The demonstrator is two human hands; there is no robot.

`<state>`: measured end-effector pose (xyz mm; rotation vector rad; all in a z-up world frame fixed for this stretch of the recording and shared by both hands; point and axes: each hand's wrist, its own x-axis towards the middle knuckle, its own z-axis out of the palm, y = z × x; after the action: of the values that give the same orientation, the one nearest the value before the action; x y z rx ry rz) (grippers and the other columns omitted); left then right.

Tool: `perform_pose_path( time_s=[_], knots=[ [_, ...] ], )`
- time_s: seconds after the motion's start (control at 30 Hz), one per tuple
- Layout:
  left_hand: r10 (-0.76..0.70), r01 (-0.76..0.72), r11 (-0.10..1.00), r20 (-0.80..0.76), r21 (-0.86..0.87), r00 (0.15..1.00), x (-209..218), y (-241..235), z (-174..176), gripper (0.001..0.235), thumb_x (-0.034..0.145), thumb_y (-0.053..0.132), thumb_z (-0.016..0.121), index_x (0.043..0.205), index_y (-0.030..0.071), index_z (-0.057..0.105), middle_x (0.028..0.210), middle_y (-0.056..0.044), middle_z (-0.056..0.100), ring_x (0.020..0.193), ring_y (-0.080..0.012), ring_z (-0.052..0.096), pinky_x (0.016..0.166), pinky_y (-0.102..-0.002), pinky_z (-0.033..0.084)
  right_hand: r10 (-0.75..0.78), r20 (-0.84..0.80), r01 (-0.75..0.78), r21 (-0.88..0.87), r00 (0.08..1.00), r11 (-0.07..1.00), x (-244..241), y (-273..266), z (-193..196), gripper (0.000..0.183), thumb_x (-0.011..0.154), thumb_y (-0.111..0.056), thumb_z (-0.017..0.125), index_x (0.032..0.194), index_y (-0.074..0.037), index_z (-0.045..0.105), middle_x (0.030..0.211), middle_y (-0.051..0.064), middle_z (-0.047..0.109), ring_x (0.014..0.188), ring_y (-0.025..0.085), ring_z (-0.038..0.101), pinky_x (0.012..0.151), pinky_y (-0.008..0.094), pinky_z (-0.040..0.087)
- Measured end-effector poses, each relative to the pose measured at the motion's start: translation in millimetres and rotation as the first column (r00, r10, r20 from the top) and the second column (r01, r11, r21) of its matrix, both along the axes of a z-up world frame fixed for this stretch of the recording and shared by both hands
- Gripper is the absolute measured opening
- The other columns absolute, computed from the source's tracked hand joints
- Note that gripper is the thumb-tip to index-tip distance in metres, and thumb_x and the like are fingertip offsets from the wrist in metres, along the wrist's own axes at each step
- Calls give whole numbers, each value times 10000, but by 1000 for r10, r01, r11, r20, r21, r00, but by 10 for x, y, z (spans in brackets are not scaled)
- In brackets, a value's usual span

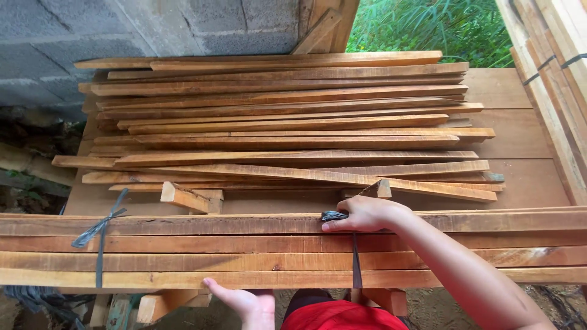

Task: The person stacks long, thin wooden planks on a wooden workbench. They align the planks, lift them, and place them onto a growing pile, occasionally using black straps to secure bundles of wood.

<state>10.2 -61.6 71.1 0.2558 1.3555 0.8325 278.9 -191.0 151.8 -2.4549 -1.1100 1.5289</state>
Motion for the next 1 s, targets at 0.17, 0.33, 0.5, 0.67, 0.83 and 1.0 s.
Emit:
perform_pose_path(
  time_s=[0.17,0.33,0.5,0.67,0.83,1.0],
  knots=[
    [-32,32,999,82,-7,996,61,-64,13,1010,759,856,363,1572,256,340,1606,-44,399,1447,-306,402,1152,-610,324,14,53,-15,15,998,1000,36,-174,272,900,762,-826,549,1211,-62,703,1126,223,747,1087,351,715,964,432,540],
    [-98,102,995,161,-16,982,152,-175,51,1036,752,880,358,1551,220,386,1587,-70,434,1420,-327,432,1140,-595,350,-8,118,-3,92,993,996,66,-461,341,871,765,-835,546,1183,-88,705,1092,221,734,1072,361,692,952,445,534],
    [-128,134,991,156,-29,979,171,-340,172,1018,754,874,377,1543,231,405,1581,-52,459,1408,-321,456,1133,-588,368,-38,108,33,53,993,998,18,-671,575,844,771,-823,548,1097,-67,737,1053,197,750,1011,334,722,911,444,551],
    [-128,130,992,108,-6,986,163,-516,411,1006,747,862,397,1542,245,407,1579,-39,461,1406,-316,462,1131,-586,372,-61,109,55,55,992,997,-13,-865,828,828,762,-813,545,1121,-91,734,1022,194,761,990,332,727,899,440,556],
    [-131,130,991,70,27,989,292,-651,659,994,740,850,416,1540,260,409,1578,-26,464,1403,-310,467,1129,-584,377,-81,143,67,100,986,993,20,-1096,982,843,768,-814,554,1107,-65,737,1017,188,753,995,339,718,896,439,552],
    [-122,120,992,35,47,992,441,-906,718,982,733,836,437,1539,276,410,1576,-11,467,1399,-304,473,1126,-582,381,-135,148,130,49,980,990,-5,-1353,1170,830,767,-795,561,1110,-57,723,1005,198,763,983,345,729,892,439,557]
  ],
)
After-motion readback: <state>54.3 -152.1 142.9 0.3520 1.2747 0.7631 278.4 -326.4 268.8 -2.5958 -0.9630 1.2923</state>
